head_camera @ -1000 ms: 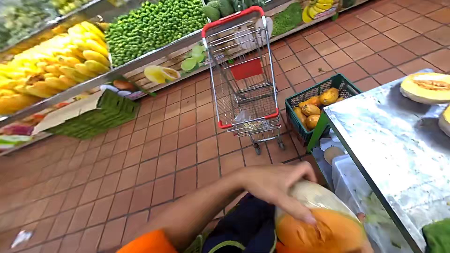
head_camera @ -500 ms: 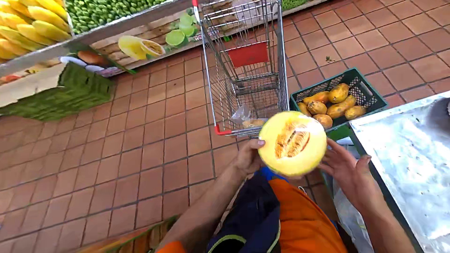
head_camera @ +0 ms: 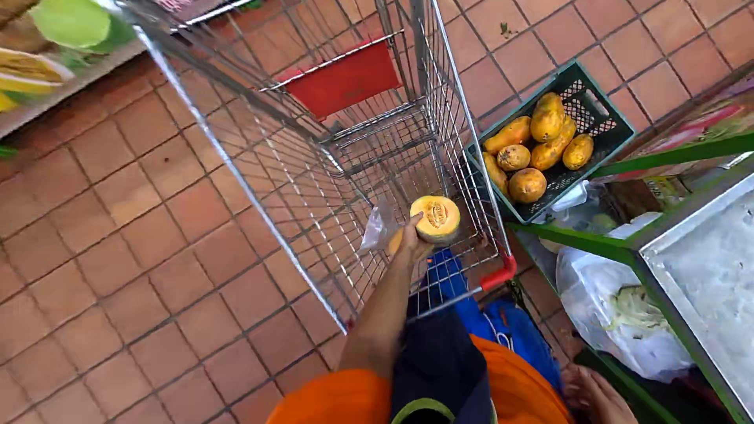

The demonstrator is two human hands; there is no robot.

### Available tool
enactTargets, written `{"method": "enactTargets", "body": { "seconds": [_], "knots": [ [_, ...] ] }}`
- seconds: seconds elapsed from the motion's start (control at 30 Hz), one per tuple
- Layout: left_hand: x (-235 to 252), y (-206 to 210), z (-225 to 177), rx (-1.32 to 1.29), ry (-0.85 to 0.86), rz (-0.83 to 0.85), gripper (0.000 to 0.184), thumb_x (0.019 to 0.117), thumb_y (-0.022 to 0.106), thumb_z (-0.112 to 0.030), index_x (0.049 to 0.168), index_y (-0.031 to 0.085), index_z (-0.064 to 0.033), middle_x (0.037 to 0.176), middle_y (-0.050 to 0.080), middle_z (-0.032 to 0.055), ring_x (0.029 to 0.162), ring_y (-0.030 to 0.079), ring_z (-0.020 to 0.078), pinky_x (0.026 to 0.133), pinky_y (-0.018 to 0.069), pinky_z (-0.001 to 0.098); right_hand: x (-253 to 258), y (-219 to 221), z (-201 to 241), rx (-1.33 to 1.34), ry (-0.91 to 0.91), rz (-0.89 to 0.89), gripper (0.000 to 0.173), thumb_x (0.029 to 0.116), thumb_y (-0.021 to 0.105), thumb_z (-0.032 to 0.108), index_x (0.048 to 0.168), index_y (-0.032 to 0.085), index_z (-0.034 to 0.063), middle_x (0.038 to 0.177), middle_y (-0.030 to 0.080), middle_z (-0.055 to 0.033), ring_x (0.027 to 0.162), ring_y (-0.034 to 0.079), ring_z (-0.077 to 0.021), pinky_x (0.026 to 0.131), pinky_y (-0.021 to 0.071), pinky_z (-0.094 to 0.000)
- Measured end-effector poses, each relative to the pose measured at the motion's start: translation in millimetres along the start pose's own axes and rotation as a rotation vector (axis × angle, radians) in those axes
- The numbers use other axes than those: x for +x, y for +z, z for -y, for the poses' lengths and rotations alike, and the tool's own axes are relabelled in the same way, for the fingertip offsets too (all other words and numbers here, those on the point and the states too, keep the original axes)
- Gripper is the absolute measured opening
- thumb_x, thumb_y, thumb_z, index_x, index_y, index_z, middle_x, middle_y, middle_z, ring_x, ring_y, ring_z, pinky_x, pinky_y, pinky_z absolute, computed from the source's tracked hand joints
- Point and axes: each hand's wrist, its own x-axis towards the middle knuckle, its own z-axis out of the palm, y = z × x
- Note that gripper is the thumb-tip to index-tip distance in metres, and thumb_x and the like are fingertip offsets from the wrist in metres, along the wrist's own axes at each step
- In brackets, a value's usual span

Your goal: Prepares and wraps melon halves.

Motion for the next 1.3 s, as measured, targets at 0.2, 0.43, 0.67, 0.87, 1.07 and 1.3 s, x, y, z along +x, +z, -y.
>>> {"method": "enactTargets", "body": {
  "seconds": [0.2,0.43,0.67,0.87,1.07,1.3],
  "knots": [
    [37,9,22,0.178,-0.262,-0.070,0.053,0.1056,0.048,-0.036,0.153,0.037,-0.0155,0.135,0.060,0.0219,0.113,0.065,0.0394,0.088,0.0560,0.0578,-33,5,-2,0.028,0.131,-0.033,0.044,0.1116,0.036,0.030,0.135,0.053,-0.0033,0.110,0.071,-0.0171,0.091,0.073,-0.0261,0.081,0.0613,-0.0442],
    [50,5,1,0.939,-0.414,-0.115,0.056,0.1051,0.053,-0.044,0.135,0.053,0.0039,0.109,0.072,0.0239,0.089,0.075,0.0346,0.081,0.0606,0.0505,-24,15,18,0.038,0.044,-0.037,0.037,0.1103,0.041,0.025,0.132,0.056,-0.0011,0.108,0.072,-0.0150,0.091,0.073,-0.0252,0.080,0.0617,-0.0416],
    [31,49,-20,1.825,0.087,-0.033,0.131,0.0667,0.076,-0.079,0.162,0.022,-0.0075,0.160,0.029,0.0289,0.143,0.036,0.0505,0.113,0.0269,0.0728,-26,6,9,-0.031,-0.022,-0.079,0.034,0.1069,0.051,0.023,0.131,0.059,0.0001,0.108,0.073,-0.0144,0.091,0.073,-0.0243,0.078,0.0620,-0.0412],
    [76,57,14,1.939,-0.113,0.123,0.157,0.0533,0.081,-0.083,0.164,-0.011,-0.0188,0.165,-0.013,0.0307,0.148,0.014,0.0584,0.113,0.0231,0.0756,-53,12,-9,-0.032,-0.001,-0.083,0.038,0.1041,0.057,0.020,0.135,0.054,-0.0030,0.110,0.072,-0.0147,0.092,0.073,-0.0241,0.080,0.0621,-0.0419],
    [90,60,0,2.006,-0.092,0.189,0.149,0.0560,0.079,-0.082,0.165,0.002,-0.0169,0.163,0.012,0.0356,0.138,0.038,0.0570,0.103,0.0399,0.0712,-70,35,-35,-0.005,0.035,-0.007,0.043,0.1012,0.065,0.021,0.135,0.054,-0.0035,0.110,0.072,-0.0150,0.097,0.072,-0.0232,0.089,0.0604,-0.0431],
    [108,46,-25,1.660,-0.141,0.606,0.127,0.0688,0.086,-0.063,0.162,0.015,-0.0136,0.152,0.044,0.0248,0.135,0.051,0.0377,0.110,0.0430,0.0599,-66,31,-34,-0.003,0.021,-0.039,0.040,0.1019,0.063,0.019,0.134,0.055,-0.0033,0.108,0.073,-0.0154,0.095,0.073,-0.0256,0.087,0.0615,-0.0445]
  ]
}}
